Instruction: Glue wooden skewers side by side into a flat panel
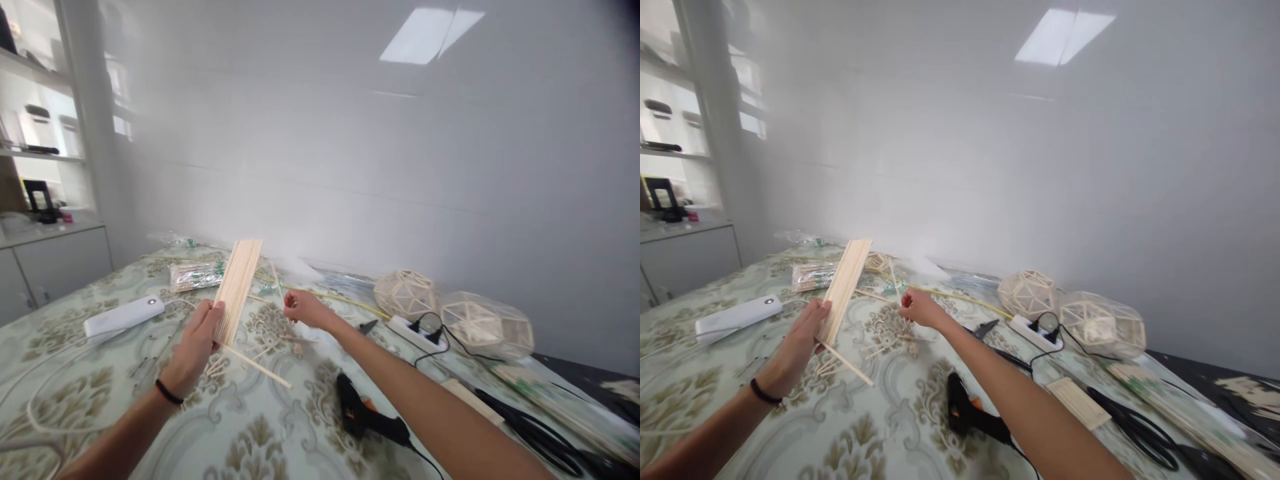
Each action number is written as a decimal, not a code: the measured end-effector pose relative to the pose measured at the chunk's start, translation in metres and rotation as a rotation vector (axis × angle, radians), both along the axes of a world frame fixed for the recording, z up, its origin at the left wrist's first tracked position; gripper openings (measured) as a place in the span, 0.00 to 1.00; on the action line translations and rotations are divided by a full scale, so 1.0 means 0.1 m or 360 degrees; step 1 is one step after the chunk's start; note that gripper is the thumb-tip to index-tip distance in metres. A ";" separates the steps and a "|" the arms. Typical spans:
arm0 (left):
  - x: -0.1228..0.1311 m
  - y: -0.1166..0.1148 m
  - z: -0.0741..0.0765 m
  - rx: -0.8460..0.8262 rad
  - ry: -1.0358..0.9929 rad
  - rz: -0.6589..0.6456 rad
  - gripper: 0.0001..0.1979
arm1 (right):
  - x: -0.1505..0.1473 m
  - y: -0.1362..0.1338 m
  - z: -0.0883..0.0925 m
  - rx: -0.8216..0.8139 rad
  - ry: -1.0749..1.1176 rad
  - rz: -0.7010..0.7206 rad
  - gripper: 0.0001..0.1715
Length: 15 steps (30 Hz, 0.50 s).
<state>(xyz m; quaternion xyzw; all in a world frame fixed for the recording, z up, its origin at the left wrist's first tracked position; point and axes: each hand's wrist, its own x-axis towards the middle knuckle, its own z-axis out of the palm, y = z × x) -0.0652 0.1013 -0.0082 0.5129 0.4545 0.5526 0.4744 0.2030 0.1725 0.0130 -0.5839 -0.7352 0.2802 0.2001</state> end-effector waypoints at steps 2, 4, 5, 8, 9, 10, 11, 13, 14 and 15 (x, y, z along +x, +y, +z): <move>0.07 -0.08 0.02 0.0017 0.0019 -0.0070 0.24 | 0.06 -0.30 0.00 -0.0020 0.0282 0.0029 0.19; 0.14 -0.19 0.04 0.0004 0.0043 -0.0146 0.24 | 0.08 -0.64 -0.02 -0.0013 0.0563 0.0056 0.17; 0.18 -0.24 0.05 -0.0013 0.0063 -0.0176 0.25 | 0.08 -0.83 -0.04 -0.0004 0.0698 0.0070 0.19; 0.29 -0.43 0.07 -0.0043 0.0141 -0.0269 0.26 | 0.05 -1.39 -0.09 0.0046 0.1046 0.0056 0.27; 0.32 -0.48 0.07 -0.0039 0.0165 -0.0302 0.27 | 0.05 -1.57 -0.11 0.0058 0.1130 0.0039 0.27; 0.35 -0.53 0.07 -0.0021 0.0197 -0.0330 0.27 | 0.04 -1.73 -0.12 0.0062 0.1192 0.0022 0.27; 0.38 -0.57 0.06 0.0002 0.0228 -0.0358 0.27 | 0.04 -1.88 -0.14 0.0072 0.1242 0.0002 0.26; 0.42 -0.64 0.03 0.0049 0.0284 -0.0421 0.27 | 0.04 -2.09 -0.17 0.0101 0.1325 -0.0054 0.24; 0.44 -0.67 0.02 0.0062 0.0301 -0.0450 0.26 | 0.03 -2.17 -0.19 0.0121 0.1361 -0.0086 0.24; 0.46 -0.70 0.01 0.0071 0.0309 -0.0475 0.26 | 0.02 -2.22 -0.20 0.0140 0.1392 -0.0113 0.24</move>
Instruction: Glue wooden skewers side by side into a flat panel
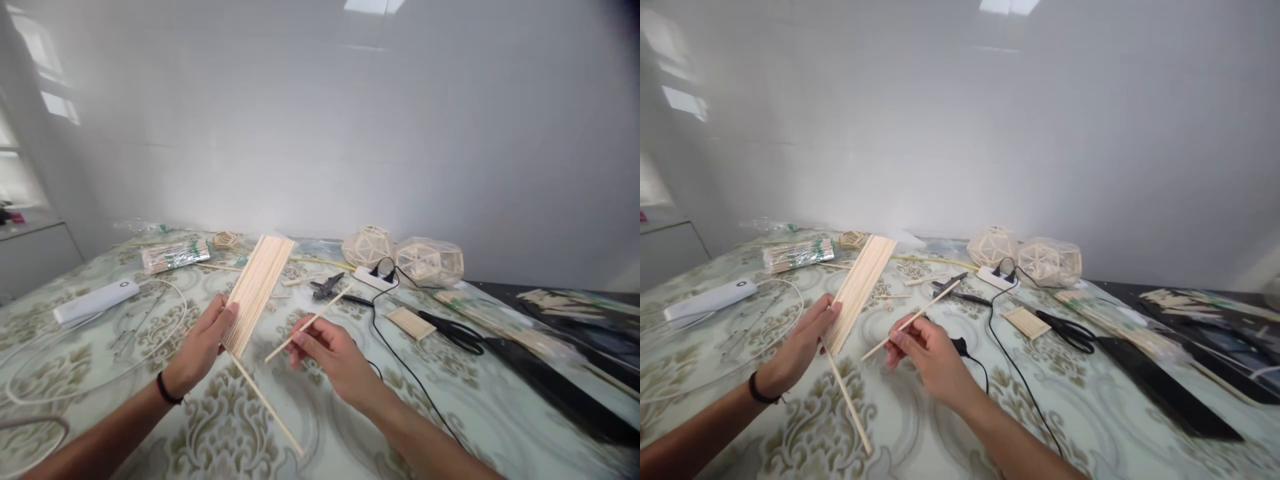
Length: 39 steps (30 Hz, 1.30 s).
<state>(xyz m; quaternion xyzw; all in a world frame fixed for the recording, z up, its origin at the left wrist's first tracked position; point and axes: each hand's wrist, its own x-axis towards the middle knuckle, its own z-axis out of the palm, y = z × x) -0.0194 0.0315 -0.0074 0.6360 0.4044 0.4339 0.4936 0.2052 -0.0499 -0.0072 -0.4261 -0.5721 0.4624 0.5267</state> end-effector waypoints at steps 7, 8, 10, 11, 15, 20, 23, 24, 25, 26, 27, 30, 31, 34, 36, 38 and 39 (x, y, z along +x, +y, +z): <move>0.10 -0.13 -0.07 0.0046 0.0055 -0.0105 0.24 | -0.11 -0.16 -0.08 0.0033 0.0015 0.0019 0.21; 0.10 -0.13 -0.09 0.0063 0.0068 -0.0106 0.23 | -0.12 -0.17 -0.09 0.0044 -0.0007 0.0012 0.20; 0.10 -0.14 -0.12 0.0099 0.0094 -0.0100 0.21 | -0.13 -0.18 -0.12 0.0060 -0.0023 -0.0016 0.19; 0.09 -0.13 -0.13 0.0113 0.0106 -0.0092 0.21 | -0.13 -0.19 -0.13 0.0064 -0.0019 -0.0029 0.19; 0.08 -0.14 -0.14 0.0150 0.0143 -0.0093 0.20 | -0.14 -0.18 -0.15 0.0070 -0.0016 -0.0072 0.17; 0.09 -0.17 -0.12 0.0204 0.0165 -0.0100 0.18 | -0.15 -0.19 -0.13 0.0069 -0.0021 -0.0083 0.17; 0.09 -0.18 -0.10 0.0215 0.0199 -0.0106 0.19 | -0.15 -0.19 -0.13 0.0043 0.0005 -0.0077 0.17; 0.10 -0.19 -0.10 0.0212 0.0207 -0.0112 0.19 | -0.15 -0.19 -0.13 0.0037 0.0013 -0.0076 0.17; 0.10 -0.19 -0.09 0.0206 0.0211 -0.0121 0.19 | -0.15 -0.19 -0.13 0.0032 0.0018 -0.0075 0.17; 0.10 -0.19 -0.09 0.0198 0.0212 -0.0130 0.19 | -0.15 -0.19 -0.14 0.0028 0.0021 -0.0074 0.17; 0.10 -0.19 -0.09 0.0194 0.0212 -0.0137 0.19 | -0.15 -0.19 -0.14 0.0023 0.0022 -0.0074 0.17; 0.11 -0.19 -0.09 0.0208 0.0220 -0.0143 0.20 | -0.16 -0.18 -0.14 0.0008 0.0037 -0.0079 0.16; 0.11 -0.19 -0.09 0.0217 0.0229 -0.0143 0.20 | -0.16 -0.18 -0.14 0.0002 0.0050 -0.0080 0.16; 0.11 -0.19 -0.09 0.0234 0.0262 -0.0146 0.20 | -0.17 -0.19 -0.13 -0.0017 0.0077 -0.0085 0.16; 0.11 -0.20 -0.09 0.0228 0.0278 -0.0157 0.20 | -0.17 -0.19 -0.13 -0.0022 0.0077 -0.0095 0.16; 0.11 -0.20 -0.09 0.0219 0.0294 -0.0171 0.20 | -0.16 -0.20 -0.12 -0.0025 0.0060 -0.0104 0.17; 0.11 -0.20 -0.10 0.0216 0.0301 -0.0177 0.21 | -0.16 -0.20 -0.12 -0.0024 0.0055 -0.0107 0.17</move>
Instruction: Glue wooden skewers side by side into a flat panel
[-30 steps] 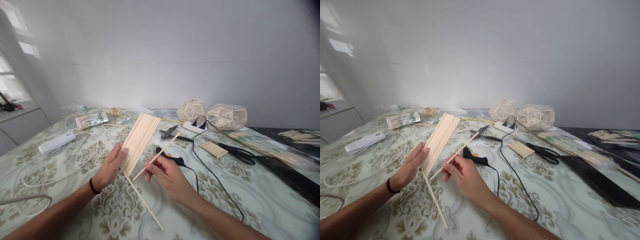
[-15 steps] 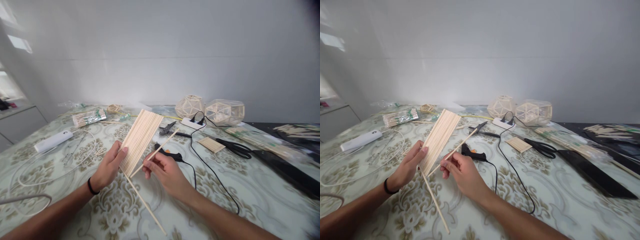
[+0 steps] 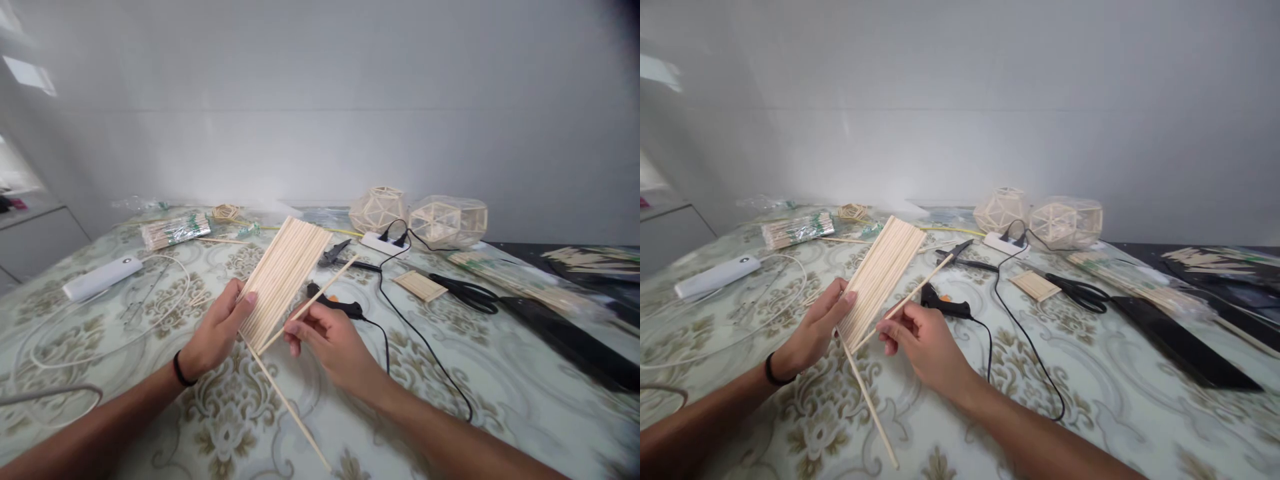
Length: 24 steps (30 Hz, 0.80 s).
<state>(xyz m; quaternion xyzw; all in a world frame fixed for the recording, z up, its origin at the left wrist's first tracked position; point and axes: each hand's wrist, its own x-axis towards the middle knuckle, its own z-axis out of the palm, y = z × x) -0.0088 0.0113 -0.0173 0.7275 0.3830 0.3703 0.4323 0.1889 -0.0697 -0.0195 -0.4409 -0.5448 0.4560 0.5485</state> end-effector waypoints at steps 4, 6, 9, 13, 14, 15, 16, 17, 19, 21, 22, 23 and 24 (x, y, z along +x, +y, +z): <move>-0.01 0.00 -0.03 -0.0014 0.0013 -0.0046 0.21 | 0.00 0.00 0.00 0.0034 -0.0045 0.0000 0.15; -0.01 0.00 -0.04 -0.0017 0.0013 -0.0070 0.21 | 0.00 0.00 0.00 0.0058 -0.0058 0.0000 0.14; -0.02 -0.01 -0.04 -0.0001 0.0029 -0.0089 0.21 | 0.00 0.01 -0.02 0.0096 -0.0020 0.0010 0.14; -0.02 -0.02 -0.03 0.0033 0.0033 -0.0119 0.22 | 0.01 0.01 -0.03 0.0135 -0.0020 0.0018 0.14; -0.02 -0.01 -0.02 0.0041 0.0037 -0.0123 0.22 | 0.01 0.01 -0.03 0.0137 -0.0038 0.0018 0.14; -0.02 -0.01 -0.02 0.0048 0.0044 -0.0124 0.22 | 0.01 0.01 -0.02 0.0140 -0.0058 0.0018 0.14; -0.02 -0.01 -0.02 0.0058 0.0050 -0.0124 0.21 | 0.01 0.00 -0.01 0.0143 -0.0076 0.0015 0.13; -0.02 -0.01 -0.02 0.0065 0.0054 -0.0128 0.22 | 0.01 0.00 0.01 0.0144 -0.0090 0.0012 0.13; -0.01 0.00 -0.02 0.0079 0.0051 -0.0128 0.21 | 0.00 -0.01 0.02 0.0147 -0.0108 0.0003 0.13; -0.01 0.00 -0.02 0.0089 0.0058 -0.0125 0.21 | 0.00 -0.01 0.03 0.0141 -0.0117 -0.0012 0.13; -0.01 0.00 -0.02 0.0092 0.0062 -0.0124 0.21 | 0.00 -0.01 0.02 0.0136 -0.0125 -0.0018 0.13; -0.01 0.00 -0.02 0.0096 0.0065 -0.0123 0.21 | 0.00 0.00 0.02 0.0134 -0.0138 -0.0025 0.14; -0.01 0.00 -0.02 0.0098 0.0067 -0.0123 0.21 | 0.00 0.00 0.01 0.0131 -0.0154 -0.0036 0.14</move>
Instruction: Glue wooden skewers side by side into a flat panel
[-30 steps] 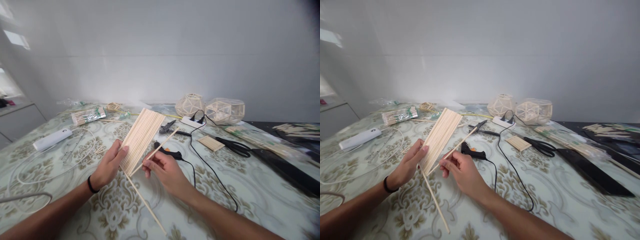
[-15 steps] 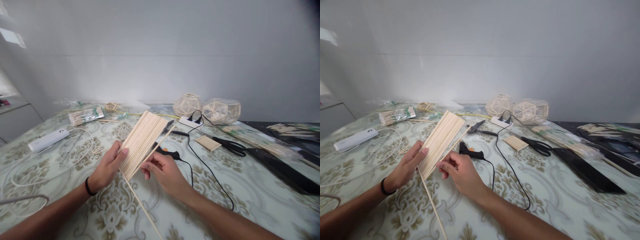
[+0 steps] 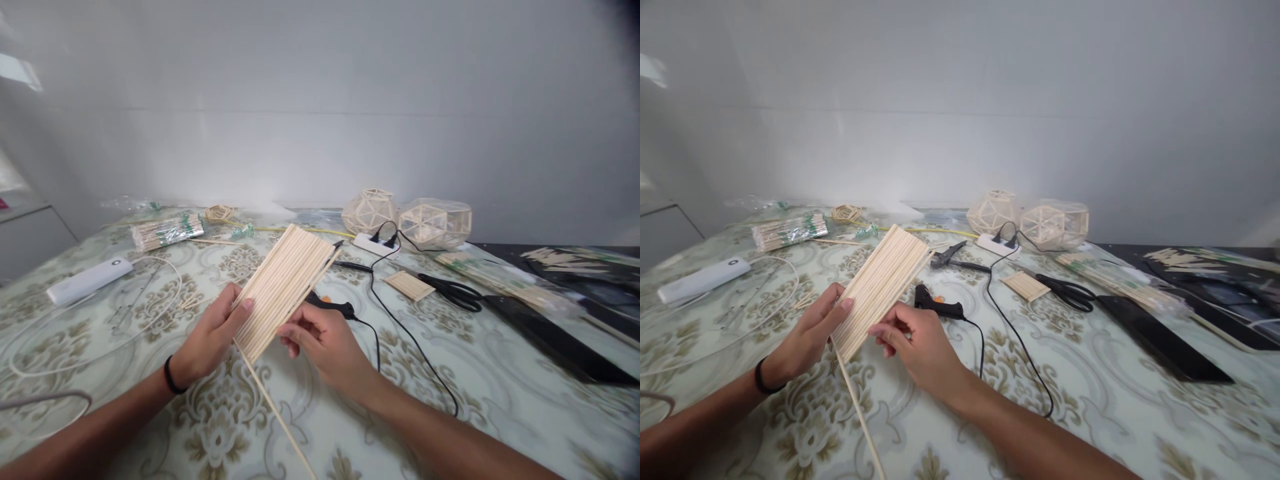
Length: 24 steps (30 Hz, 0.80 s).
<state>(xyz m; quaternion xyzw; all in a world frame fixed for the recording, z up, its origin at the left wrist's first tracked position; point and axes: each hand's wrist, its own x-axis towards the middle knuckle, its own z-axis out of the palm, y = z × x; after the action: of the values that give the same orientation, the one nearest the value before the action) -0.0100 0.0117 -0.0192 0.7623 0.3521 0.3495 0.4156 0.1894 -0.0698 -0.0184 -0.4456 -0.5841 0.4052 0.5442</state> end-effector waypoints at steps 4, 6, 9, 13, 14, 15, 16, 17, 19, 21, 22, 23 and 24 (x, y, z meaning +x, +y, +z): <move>0.00 0.01 0.00 -0.0006 0.0010 -0.0004 0.20 | 0.02 0.01 -0.02 0.0017 -0.0086 -0.0043 0.13; 0.00 0.02 0.00 0.0000 0.0015 0.0012 0.21 | 0.04 0.00 -0.01 0.0073 -0.0118 -0.0043 0.12; -0.02 0.03 0.01 0.0021 0.0029 0.0042 0.21 | 0.14 0.01 0.04 0.0218 -0.0171 -0.0042 0.14; -0.05 0.04 0.01 0.0051 0.0065 0.0068 0.21 | 0.37 0.07 0.14 0.0411 -0.0153 -0.0212 0.20; -0.05 0.04 0.01 0.0053 0.0072 0.0069 0.21 | 0.44 0.10 0.16 0.0458 -0.0114 -0.0280 0.19; -0.06 0.05 0.02 0.0051 0.0077 0.0061 0.22 | 0.51 0.13 0.18 0.0499 -0.0071 -0.0333 0.16; -0.06 0.06 0.02 0.0040 0.0084 0.0049 0.22 | 0.58 0.17 0.20 0.0536 -0.0025 -0.0368 0.12; -0.06 0.07 0.02 0.0028 0.0085 0.0037 0.22 | 0.64 0.20 0.21 0.0561 0.0009 -0.0380 0.10; -0.06 0.07 0.02 -0.0014 0.0081 0.0016 0.22 | 0.74 0.27 0.22 0.0588 0.0072 -0.0363 0.13; -0.06 0.08 0.02 -0.0052 0.0069 0.0004 0.22 | 0.81 0.31 0.22 0.0575 0.0115 -0.0329 0.15; -0.06 0.07 0.02 -0.0065 0.0061 0.0000 0.22 | 0.83 0.32 0.21 0.0558 0.0130 -0.0313 0.15; -0.06 0.07 0.03 -0.0078 0.0058 -0.0011 0.22 | 0.84 0.33 0.21 0.0540 0.0144 -0.0302 0.15; -0.06 0.07 0.03 -0.0078 0.0052 -0.0018 0.22 | 0.85 0.34 0.21 0.0521 0.0157 -0.0297 0.16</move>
<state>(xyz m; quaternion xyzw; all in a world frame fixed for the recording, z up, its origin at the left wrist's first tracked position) -0.0164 0.0183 -0.0164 0.7596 0.3630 0.3259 0.4302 0.2739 -0.0362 0.0029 -0.3830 -0.5709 0.2739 0.6725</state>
